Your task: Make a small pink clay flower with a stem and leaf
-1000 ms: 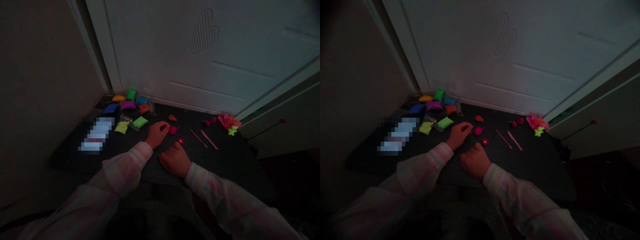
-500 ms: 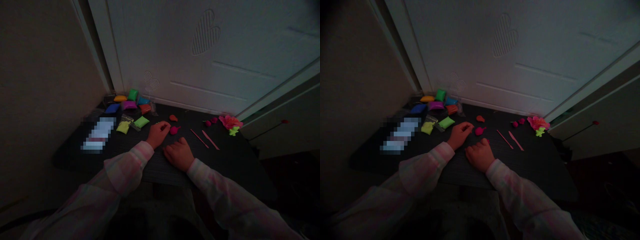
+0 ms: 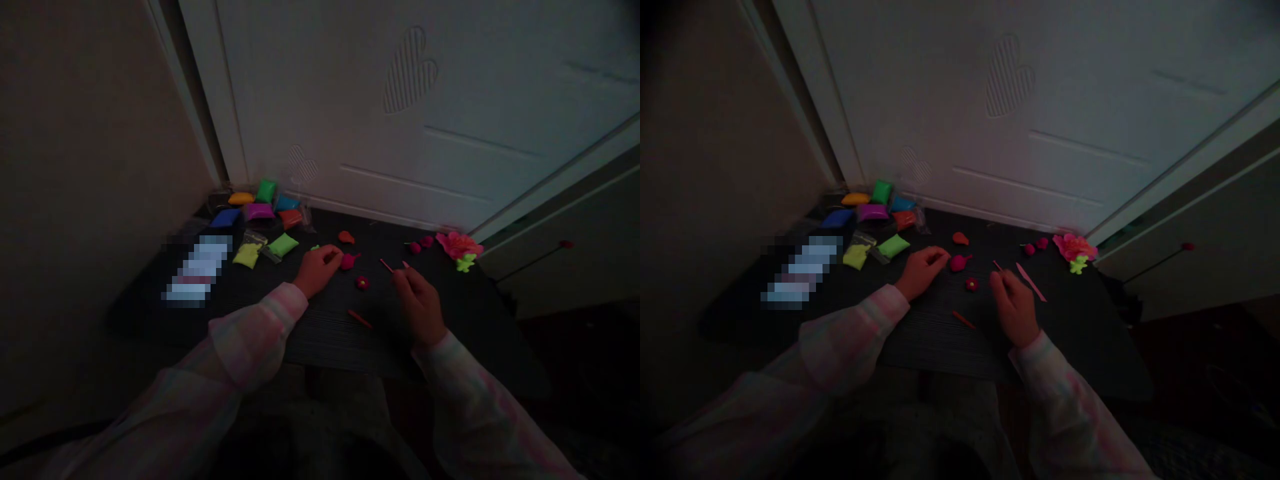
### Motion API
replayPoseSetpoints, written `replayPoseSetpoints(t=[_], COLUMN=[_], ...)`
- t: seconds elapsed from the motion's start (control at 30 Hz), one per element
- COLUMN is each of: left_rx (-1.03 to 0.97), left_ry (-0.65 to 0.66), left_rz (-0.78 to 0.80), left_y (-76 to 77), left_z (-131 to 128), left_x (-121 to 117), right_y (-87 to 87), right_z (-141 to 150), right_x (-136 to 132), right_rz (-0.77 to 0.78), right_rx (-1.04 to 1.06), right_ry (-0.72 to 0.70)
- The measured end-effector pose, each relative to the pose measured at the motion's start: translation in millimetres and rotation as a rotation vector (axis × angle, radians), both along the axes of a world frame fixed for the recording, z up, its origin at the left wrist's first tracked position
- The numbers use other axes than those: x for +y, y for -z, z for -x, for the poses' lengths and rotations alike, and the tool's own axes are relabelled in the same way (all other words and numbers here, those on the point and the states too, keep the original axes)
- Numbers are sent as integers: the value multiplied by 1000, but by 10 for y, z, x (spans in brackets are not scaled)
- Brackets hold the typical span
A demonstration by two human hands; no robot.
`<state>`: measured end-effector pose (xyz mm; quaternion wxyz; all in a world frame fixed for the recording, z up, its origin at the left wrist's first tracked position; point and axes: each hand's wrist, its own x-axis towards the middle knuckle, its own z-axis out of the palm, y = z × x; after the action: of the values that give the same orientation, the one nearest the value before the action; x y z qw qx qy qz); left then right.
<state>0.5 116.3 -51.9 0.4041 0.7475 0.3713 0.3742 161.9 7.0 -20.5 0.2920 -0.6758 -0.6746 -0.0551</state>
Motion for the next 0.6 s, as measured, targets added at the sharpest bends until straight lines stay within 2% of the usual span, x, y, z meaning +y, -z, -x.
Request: replayPoseSetpoints(t=[0.13,0.27,0.43,0.6], left_rx=[114,237,397,449], left_ry=[331,612,756,830], left_rz=[-7,-82,-280,-282], left_y=[-31,-83,-91,-75], left_z=[38,96,99,54], left_x=[-73,-128,-140,-137], right_y=[165,326,378,361], right_z=[-228,-382,-476,-442], right_x=[-128,-112,-14,32], right_rz=[39,63,90,68], right_rx=[-1,-94,-191,-216], right_ry=[83,204,302,298])
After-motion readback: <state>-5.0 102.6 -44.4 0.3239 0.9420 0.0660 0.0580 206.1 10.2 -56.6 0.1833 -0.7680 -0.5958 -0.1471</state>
